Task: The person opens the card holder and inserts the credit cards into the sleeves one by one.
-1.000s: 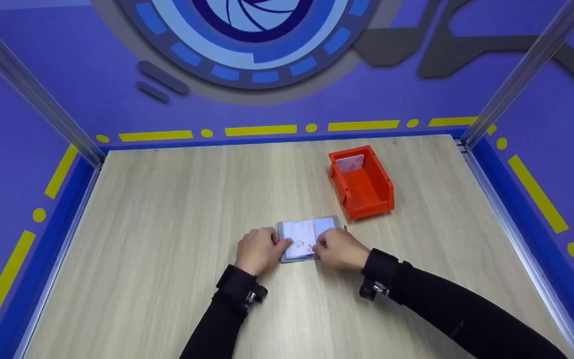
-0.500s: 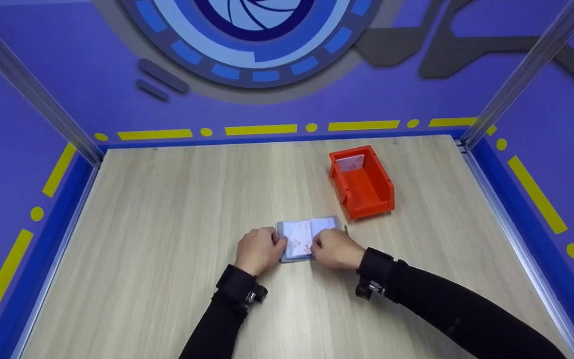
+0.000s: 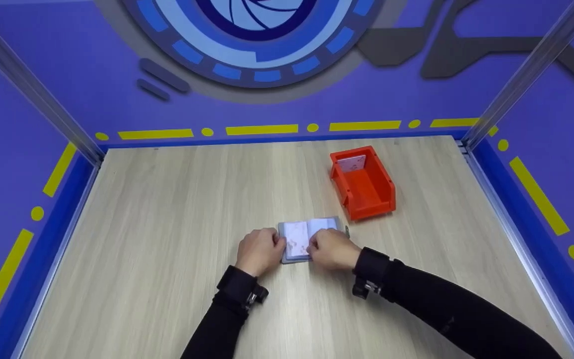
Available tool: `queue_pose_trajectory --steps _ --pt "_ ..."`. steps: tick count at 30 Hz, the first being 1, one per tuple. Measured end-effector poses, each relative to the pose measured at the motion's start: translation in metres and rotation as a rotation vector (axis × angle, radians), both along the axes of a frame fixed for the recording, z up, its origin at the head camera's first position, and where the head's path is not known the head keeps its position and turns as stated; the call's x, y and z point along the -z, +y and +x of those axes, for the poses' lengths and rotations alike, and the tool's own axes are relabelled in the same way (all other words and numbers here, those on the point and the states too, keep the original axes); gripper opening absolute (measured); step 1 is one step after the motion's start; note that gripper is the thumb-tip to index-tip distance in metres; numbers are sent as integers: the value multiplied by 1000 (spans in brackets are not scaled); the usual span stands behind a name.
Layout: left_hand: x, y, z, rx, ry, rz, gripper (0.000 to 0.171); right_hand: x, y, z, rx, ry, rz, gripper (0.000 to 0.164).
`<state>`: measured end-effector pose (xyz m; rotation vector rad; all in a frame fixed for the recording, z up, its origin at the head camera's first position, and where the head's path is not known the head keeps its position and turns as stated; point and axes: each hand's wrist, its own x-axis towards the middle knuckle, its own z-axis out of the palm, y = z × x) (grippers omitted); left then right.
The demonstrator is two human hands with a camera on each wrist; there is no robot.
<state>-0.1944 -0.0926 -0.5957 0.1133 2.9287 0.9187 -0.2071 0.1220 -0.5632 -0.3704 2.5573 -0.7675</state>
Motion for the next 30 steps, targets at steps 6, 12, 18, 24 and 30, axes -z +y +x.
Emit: queue_pose_trajectory --steps 6,12,18,24,30 --pt "0 0 -1 1 13 7 39 0 -2 1 11 12 -4 30" --pt "1 -2 0 -17 6 28 40 -2 8 -3 31 17 -39 27" --pt "0 -1 1 -25 12 26 40 -17 34 -18 133 43 -46 21" --pt "1 0 1 -25 29 26 40 -37 63 -30 226 25 -44 23" --pt "5 1 -1 -33 23 26 38 -36 79 -31 261 -1 -6 30"
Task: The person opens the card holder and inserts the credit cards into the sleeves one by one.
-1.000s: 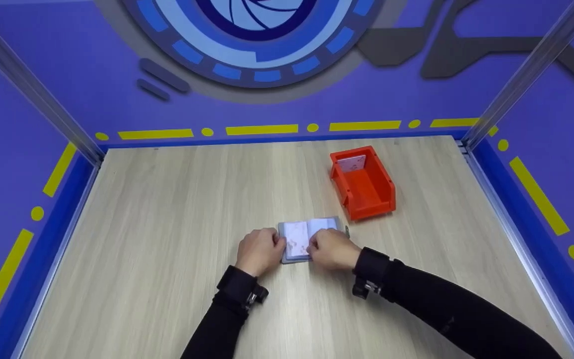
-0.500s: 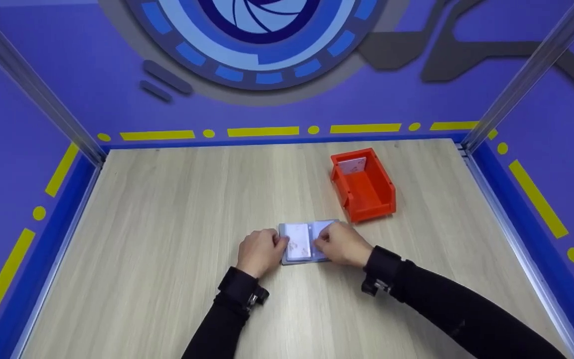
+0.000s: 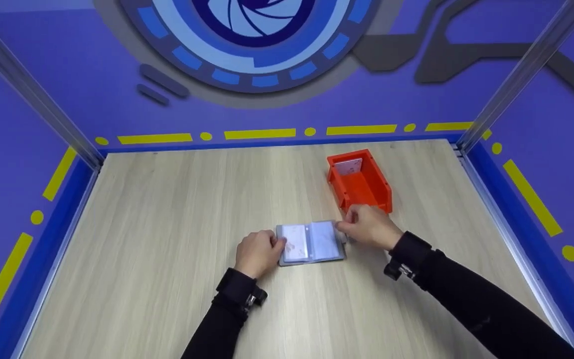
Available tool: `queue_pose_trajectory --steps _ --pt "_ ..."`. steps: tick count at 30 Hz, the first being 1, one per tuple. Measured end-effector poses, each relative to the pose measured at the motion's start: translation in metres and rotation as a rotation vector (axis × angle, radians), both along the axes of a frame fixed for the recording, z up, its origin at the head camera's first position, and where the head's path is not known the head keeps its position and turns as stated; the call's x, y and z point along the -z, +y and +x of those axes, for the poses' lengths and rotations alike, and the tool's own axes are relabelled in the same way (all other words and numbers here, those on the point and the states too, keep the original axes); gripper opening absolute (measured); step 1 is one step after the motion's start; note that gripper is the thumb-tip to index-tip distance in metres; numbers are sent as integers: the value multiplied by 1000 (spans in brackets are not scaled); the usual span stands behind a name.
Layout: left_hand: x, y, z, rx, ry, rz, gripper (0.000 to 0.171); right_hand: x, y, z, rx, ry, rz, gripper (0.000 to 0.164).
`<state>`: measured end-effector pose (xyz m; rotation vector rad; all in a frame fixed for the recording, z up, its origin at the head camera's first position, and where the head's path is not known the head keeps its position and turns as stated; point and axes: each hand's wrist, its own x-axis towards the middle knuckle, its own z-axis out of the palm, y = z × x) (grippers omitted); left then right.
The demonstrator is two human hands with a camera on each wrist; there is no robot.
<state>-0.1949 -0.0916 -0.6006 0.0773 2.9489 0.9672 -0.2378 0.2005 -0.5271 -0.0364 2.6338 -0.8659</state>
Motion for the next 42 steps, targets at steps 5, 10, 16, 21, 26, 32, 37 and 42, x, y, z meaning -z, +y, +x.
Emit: queue_pose_trajectory --steps 5,10,16,21,26,32,37,42 --pt "-1 0 0 -5 -19 0 39 16 6 2 -39 -34 54 41" --pt "-3 0 0 -6 -25 3 40 21 12 3 -78 -46 65 41" --pt "-3 1 0 -12 -16 -1 39 6 25 4 -67 -53 30 39" --pt "-4 0 1 -2 1 4 38 -11 36 6 -74 -62 50 36" --pt "-5 0 2 2 14 6 36 -34 36 7 -111 0 44 34" --pt "-4 0 2 6 -12 5 34 -53 17 8 -172 71 5 33" --pt "-4 0 2 4 -39 -6 37 -55 -3 7 -216 72 -16 34" --pt "-4 1 2 10 -30 -28 40 -50 -20 6 -267 50 -39 35"
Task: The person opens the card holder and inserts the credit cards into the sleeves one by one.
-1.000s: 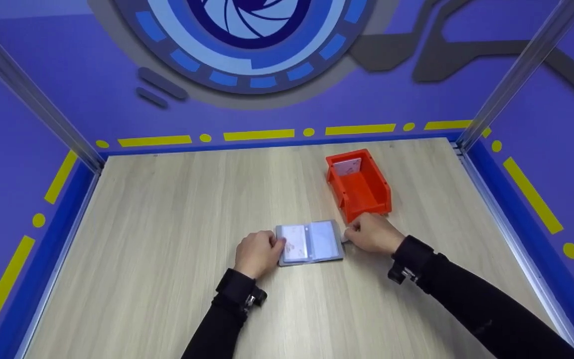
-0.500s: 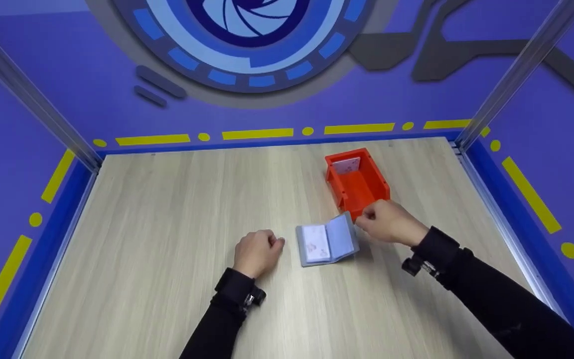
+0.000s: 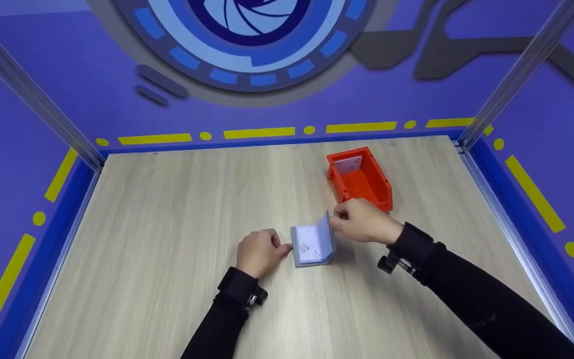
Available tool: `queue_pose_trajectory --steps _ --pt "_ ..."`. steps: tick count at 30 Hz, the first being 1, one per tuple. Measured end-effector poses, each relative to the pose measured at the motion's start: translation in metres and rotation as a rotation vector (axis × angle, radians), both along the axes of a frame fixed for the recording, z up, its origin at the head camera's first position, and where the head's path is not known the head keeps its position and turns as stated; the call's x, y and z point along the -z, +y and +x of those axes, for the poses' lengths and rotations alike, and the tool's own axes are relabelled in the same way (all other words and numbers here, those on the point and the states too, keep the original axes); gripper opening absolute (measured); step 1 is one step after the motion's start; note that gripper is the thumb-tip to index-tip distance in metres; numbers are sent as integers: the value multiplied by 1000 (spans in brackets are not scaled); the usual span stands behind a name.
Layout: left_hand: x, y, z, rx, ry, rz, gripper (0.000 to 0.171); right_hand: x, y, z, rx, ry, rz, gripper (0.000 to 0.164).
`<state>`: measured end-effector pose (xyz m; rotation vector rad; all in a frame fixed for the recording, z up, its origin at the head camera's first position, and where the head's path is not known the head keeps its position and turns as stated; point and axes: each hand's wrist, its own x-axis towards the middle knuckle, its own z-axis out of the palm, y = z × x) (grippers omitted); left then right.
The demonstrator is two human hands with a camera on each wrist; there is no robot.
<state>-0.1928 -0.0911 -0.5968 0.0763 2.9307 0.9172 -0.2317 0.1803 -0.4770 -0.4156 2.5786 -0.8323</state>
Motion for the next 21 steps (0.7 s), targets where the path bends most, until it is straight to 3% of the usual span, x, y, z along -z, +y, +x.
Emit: queue_pose_trajectory --steps 4,9,21 --pt "1 1 0 -1 4 -6 41 8 -11 -2 -66 -27 -59 27" --pt "2 1 -1 18 31 -13 39 18 -22 -4 -123 -65 -143 34" --pt "1 -1 -2 23 25 -8 37 54 -47 -5 -141 -146 -296 39"
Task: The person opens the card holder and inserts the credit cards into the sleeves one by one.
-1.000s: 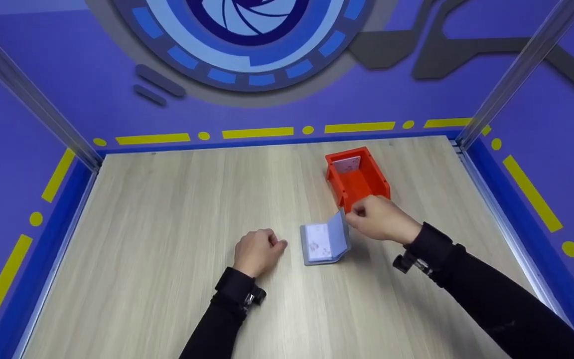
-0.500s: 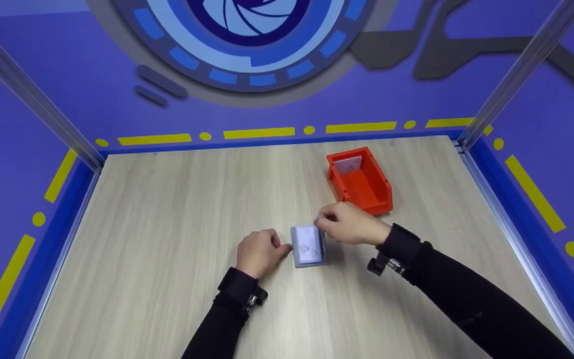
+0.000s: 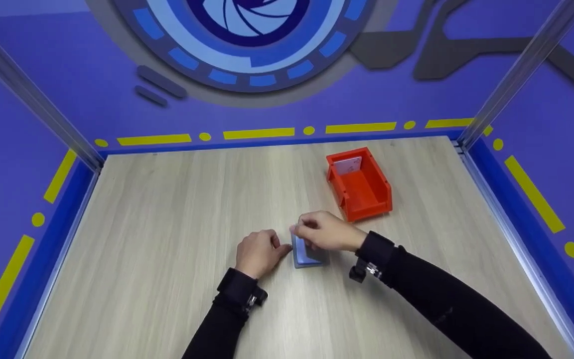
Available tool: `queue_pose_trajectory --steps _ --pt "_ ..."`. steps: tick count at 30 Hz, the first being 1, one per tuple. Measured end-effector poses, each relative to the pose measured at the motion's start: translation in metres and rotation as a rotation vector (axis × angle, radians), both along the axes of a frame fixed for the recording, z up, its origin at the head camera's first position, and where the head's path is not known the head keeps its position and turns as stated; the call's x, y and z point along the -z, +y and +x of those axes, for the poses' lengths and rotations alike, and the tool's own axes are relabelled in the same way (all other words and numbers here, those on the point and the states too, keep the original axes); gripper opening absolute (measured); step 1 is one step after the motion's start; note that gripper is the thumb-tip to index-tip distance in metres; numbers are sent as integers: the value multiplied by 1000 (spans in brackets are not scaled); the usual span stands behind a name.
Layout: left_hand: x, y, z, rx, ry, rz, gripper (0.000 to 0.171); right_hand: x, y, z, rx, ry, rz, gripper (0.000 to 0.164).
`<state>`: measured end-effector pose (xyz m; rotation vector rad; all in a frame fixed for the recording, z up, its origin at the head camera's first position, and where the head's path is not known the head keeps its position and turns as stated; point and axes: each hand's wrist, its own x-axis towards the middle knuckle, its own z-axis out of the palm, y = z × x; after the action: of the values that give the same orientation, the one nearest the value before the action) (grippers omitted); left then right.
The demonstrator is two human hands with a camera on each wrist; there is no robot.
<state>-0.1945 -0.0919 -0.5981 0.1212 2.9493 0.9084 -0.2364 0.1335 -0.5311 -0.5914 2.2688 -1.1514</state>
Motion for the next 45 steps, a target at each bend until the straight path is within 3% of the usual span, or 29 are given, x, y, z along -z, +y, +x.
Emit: queue_pose_trajectory --steps 4,8,13,20,29,34,40,45 --pt "0 1 0 9 -2 -7 31 17 3 1 -27 3 13 38" --pt "0 0 -1 8 -6 -4 26 29 8 1 8 32 76 28" --pt "1 -3 -2 16 -8 1 26 42 8 3 50 148 165 32" --pt "-7 -7 0 66 -57 45 18 47 3 5 51 314 191 41" --pt "-23 -14 0 91 -125 44 19 46 4 7 73 255 221 42" --pt "-29 -14 -2 96 -130 38 27 46 4 9 70 266 212 41" --pt "-29 -8 -4 73 -87 60 24 43 4 11 73 266 202 42" --pt "-24 0 -5 100 -72 64 24 46 4 10 73 282 206 42"
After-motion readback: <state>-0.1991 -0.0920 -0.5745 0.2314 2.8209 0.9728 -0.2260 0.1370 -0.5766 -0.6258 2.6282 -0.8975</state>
